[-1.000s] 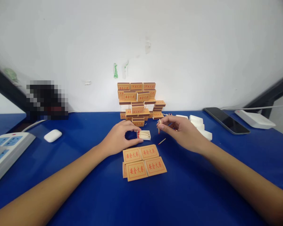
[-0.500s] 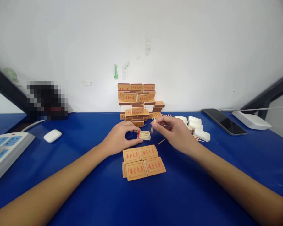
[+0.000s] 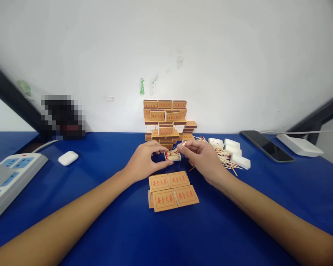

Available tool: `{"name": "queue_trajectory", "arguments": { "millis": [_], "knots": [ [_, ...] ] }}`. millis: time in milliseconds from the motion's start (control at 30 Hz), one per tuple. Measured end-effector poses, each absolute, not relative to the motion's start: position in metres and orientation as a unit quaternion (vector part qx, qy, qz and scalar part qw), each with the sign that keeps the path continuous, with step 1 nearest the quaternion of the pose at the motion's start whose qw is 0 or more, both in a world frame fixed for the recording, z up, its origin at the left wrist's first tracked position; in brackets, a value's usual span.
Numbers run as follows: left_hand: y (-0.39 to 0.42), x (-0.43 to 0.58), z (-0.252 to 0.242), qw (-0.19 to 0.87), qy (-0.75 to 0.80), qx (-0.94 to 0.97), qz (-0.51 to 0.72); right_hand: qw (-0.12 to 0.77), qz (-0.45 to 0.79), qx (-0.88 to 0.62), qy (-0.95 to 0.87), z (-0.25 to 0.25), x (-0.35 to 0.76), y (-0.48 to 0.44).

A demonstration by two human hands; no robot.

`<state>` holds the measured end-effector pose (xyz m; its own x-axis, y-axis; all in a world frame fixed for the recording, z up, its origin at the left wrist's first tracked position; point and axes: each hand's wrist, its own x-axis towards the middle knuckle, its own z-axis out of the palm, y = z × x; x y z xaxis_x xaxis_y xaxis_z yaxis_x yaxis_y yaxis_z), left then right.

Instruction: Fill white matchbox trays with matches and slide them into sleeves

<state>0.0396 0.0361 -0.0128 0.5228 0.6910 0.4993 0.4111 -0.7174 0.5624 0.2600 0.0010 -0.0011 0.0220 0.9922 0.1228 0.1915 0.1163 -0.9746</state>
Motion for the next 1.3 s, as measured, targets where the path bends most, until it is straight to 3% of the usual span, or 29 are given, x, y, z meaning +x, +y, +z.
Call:
{"name": "queue_trajectory", "arguments": {
  "millis": [967, 1300],
  "knots": [
    [0.034, 0.042, -0.016, 0.125, 0.298, 0.837, 0.441, 0.533, 0.457, -0.545, -0.458, 0.006, 0.262, -0.004],
    [0.033, 0.043, -0.016, 0.122, 0.284, 0.838, 0.450, 0.513, 0.430, -0.530, -0.520, 0.001, 0.250, -0.006]
  ]
}}
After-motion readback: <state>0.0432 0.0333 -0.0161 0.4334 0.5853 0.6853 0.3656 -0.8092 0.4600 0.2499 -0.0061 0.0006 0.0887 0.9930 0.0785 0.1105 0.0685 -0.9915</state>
